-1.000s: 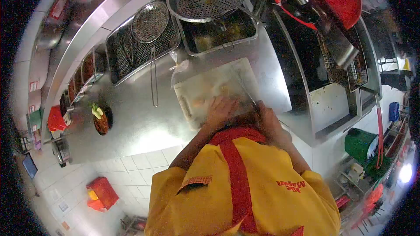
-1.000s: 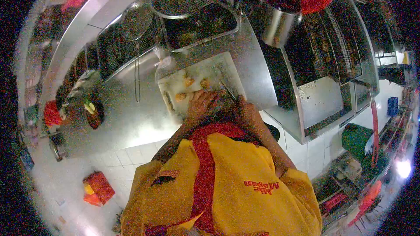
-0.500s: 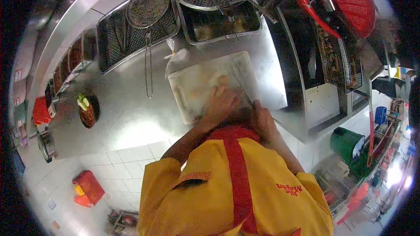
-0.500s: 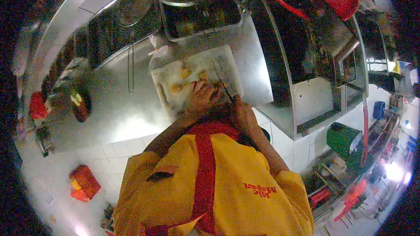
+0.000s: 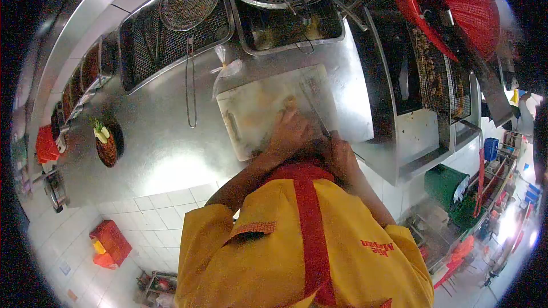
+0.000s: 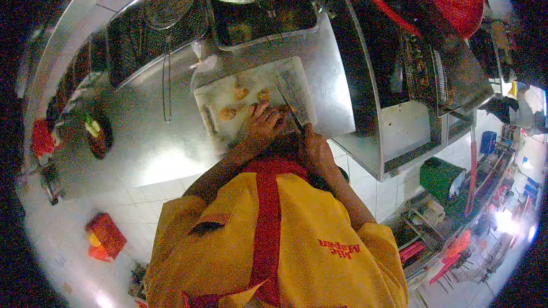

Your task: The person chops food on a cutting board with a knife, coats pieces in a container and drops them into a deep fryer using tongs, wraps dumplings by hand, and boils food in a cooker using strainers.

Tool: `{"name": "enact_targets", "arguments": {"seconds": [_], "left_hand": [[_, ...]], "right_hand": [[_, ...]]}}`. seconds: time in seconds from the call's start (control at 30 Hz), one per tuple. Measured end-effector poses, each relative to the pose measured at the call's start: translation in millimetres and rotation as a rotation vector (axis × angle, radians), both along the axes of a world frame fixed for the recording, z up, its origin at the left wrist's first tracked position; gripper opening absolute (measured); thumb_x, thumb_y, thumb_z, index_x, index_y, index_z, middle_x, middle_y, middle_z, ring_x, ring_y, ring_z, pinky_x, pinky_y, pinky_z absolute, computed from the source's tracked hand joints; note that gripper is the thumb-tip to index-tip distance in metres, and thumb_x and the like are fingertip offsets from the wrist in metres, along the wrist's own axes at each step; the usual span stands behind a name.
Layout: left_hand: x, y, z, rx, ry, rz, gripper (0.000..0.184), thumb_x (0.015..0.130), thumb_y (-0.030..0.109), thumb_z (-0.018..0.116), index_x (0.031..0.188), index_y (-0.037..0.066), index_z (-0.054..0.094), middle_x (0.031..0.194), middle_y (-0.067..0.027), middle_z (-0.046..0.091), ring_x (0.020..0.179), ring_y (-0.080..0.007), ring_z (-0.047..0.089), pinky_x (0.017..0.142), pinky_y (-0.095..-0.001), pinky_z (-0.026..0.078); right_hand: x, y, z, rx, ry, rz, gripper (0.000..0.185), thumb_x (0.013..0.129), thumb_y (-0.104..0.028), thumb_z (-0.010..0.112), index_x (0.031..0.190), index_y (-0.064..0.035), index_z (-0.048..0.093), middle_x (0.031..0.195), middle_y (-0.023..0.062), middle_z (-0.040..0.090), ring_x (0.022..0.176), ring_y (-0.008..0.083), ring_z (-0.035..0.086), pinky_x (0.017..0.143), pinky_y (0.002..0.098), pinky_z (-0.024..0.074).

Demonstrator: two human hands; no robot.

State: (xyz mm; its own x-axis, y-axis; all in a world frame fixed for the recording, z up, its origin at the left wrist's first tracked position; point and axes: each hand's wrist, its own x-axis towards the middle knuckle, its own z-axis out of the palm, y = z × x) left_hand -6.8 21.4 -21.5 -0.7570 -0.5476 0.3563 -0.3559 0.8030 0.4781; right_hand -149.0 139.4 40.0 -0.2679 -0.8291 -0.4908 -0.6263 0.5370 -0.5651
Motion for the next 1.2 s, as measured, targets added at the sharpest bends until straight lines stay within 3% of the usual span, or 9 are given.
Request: {"name": "enact_targets", "arguments": {"seconds": [0.33,0.53,0.63,0.7,0.8,0.97,1.03,1.13,1.2], "left_hand": [[0.2,-7.3,8.2,0.070,-0.105,-0.082,0.021,0.079,0.023,0.061,0.089,0.005,0.058,0.090,-0.0111,0.061,0.098,-0.0325,0.051,0.083,-0.0472,0.039],[3.4,-12.1,11.9,0.042,-0.067,-0.120,0.021,0.081,0.024,0.059,0.091,0.005,0.058,0.094,-0.0120,0.059,0.100,-0.0319,0.049,0.086,-0.0470,0.039],[1.4,-13.8,19.5,0.081,-0.081,-0.128,0.021,0.082,0.022,0.058,0.093,0.005,0.058,0.097,-0.0126,0.059,0.102,-0.0321,0.049,0.088,-0.0474,0.039],[5.4,-12.0,17.1,0.113,-0.103,-0.153,0.020,0.083,0.022,0.057,0.094,0.006,0.059,0.098,-0.0125,0.059,0.102,-0.0319,0.049,0.089,-0.0478,0.038],[6.4,-10.3,8.4,0.194,-0.077,-0.160,0.020,0.081,0.022,0.058,0.093,0.006,0.060,0.097,-0.0111,0.058,0.102,-0.0319,0.048,0.088,-0.0481,0.038],[3.9,-14.8,3.6,0.283,-0.029,-0.132,0.021,0.083,0.024,0.057,0.095,0.007,0.059,0.098,-0.0110,0.060,0.102,-0.0307,0.049,0.090,-0.0481,0.036],[4.7,-19.6,8.4,0.152,-0.104,-0.053,0.019,0.083,0.023,0.057,0.094,0.007,0.060,0.097,-0.0096,0.061,0.100,-0.0298,0.050,0.089,-0.0460,0.034],[4.8,-23.1,8.1,0.063,-0.117,-0.051,0.018,0.083,0.023,0.058,0.091,0.008,0.061,0.094,-0.0080,0.063,0.098,-0.0286,0.051,0.088,-0.0442,0.033],[7.7,-21.4,16.2,0.145,-0.152,-0.058,0.017,0.082,0.023,0.058,0.090,0.008,0.062,0.094,-0.0077,0.063,0.098,-0.0285,0.051,0.088,-0.0442,0.034]], "right_hand": [[8.9,-8.0,5.7,0.102,0.090,-0.008,0.030,0.084,-0.017,0.051,0.103,0.0038,0.042,0.080,0.0312,0.059,0.080,0.0476,0.058,0.067,0.0530,0.0464],[13.0,-10.1,-4.6,0.210,0.190,0.012,0.038,0.083,-0.018,0.053,0.110,0.0074,0.042,0.080,0.0289,0.060,0.079,0.0407,0.062,0.061,0.0499,0.0478],[14.0,1.4,-23.5,-0.128,0.458,0.119,0.032,0.083,-0.017,0.051,0.106,0.0060,0.046,0.078,0.0285,0.061,0.074,0.0397,0.063,0.060,0.0500,0.0480],[10.6,-17.9,-9.4,0.209,0.200,0.041,0.029,0.083,-0.016,0.052,0.102,0.0055,0.050,0.078,0.0280,0.061,0.074,0.0379,0.063,0.060,0.0472,0.0498],[12.2,-28.9,4.4,0.291,0.195,0.027,0.028,0.082,-0.016,0.052,0.101,0.0051,0.053,0.081,0.0272,0.062,0.078,0.0356,0.064,0.063,0.0430,0.0518],[8.9,-16.0,-37.2,0.102,0.350,0.235,0.030,0.084,-0.013,0.048,0.106,0.0064,0.052,0.090,0.0268,0.062,0.082,0.0335,0.064,0.069,0.0389,0.0525],[10.8,-11.8,-45.2,0.104,0.387,0.311,0.030,0.085,-0.012,0.047,0.107,0.0078,0.052,0.093,0.0267,0.062,0.083,0.0325,0.064,0.070,0.0380,0.0524],[11.9,-5.2,-57.1,-0.386,0.926,0.479,0.030,0.086,-0.010,0.044,0.108,0.0090,0.053,0.101,0.0249,0.060,0.086,0.0296,0.064,0.069,0.0356,0.0523],[16.8,-13.3,-36.5,-0.069,0.643,0.368,0.032,0.087,-0.011,0.043,0.109,0.0099,0.052,0.105,0.0245,0.059,0.087,0.0270,0.064,0.068,0.0339,0.0524]]}}
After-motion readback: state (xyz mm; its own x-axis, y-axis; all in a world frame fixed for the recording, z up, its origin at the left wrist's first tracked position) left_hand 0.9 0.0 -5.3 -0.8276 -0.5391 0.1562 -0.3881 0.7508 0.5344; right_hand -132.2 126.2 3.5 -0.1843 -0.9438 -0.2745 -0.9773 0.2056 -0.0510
